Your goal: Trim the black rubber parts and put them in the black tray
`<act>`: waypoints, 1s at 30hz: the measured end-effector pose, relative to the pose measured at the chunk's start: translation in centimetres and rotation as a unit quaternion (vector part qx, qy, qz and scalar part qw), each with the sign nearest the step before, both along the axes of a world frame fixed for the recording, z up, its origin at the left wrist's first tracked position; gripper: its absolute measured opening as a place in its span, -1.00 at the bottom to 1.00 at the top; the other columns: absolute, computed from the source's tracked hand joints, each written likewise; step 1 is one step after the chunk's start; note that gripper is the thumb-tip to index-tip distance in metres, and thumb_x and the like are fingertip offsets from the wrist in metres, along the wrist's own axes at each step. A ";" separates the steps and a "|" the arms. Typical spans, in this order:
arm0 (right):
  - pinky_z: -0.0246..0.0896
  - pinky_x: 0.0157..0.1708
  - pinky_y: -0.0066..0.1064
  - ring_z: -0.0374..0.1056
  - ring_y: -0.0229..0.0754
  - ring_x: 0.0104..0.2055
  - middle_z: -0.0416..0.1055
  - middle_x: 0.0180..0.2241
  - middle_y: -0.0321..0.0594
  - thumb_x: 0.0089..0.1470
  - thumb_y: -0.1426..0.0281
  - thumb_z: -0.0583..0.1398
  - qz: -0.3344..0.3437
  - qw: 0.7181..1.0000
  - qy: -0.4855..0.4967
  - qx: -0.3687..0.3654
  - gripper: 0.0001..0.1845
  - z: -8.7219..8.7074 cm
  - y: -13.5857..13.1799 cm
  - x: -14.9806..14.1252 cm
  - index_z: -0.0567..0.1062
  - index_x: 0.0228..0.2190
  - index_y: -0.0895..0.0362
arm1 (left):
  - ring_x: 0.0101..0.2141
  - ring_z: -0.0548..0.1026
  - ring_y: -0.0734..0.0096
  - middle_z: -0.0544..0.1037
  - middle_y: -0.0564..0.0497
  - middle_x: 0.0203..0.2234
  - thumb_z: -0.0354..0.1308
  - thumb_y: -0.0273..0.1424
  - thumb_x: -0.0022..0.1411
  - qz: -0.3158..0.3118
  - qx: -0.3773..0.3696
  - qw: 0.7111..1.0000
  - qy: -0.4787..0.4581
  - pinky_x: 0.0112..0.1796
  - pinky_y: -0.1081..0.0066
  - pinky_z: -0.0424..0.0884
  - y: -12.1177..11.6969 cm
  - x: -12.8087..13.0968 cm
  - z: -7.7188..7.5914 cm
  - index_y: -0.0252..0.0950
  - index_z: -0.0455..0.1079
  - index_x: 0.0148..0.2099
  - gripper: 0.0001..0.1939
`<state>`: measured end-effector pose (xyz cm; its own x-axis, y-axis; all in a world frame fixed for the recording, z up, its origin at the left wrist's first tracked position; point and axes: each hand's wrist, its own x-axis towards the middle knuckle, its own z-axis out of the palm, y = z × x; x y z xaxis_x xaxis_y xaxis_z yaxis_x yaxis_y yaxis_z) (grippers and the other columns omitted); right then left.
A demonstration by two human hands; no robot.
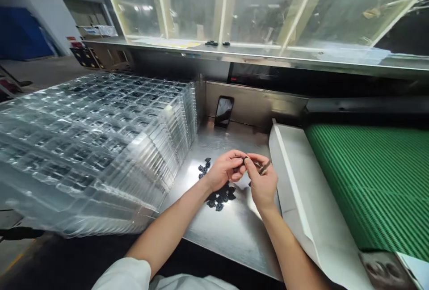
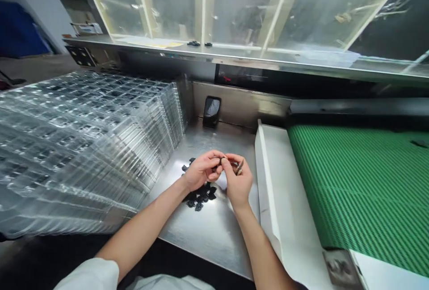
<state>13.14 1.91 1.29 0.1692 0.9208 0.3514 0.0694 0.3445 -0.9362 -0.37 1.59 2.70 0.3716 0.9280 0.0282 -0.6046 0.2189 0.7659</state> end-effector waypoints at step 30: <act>0.29 -0.25 -0.32 0.37 -0.12 -0.24 0.38 -0.31 -0.16 0.45 0.32 0.07 -0.026 0.932 -0.256 0.256 -0.70 -0.5 -0.1 1.0 0.45 -0.34 0.08 | -0.63 0.21 0.64 0.38 0.14 -0.54 0.37 -0.18 0.22 0.100 0.088 0.991 0.015 -0.59 0.55 0.03 -0.5 0.8 -0.3 -0.30 0.33 -0.03 -0.57</act>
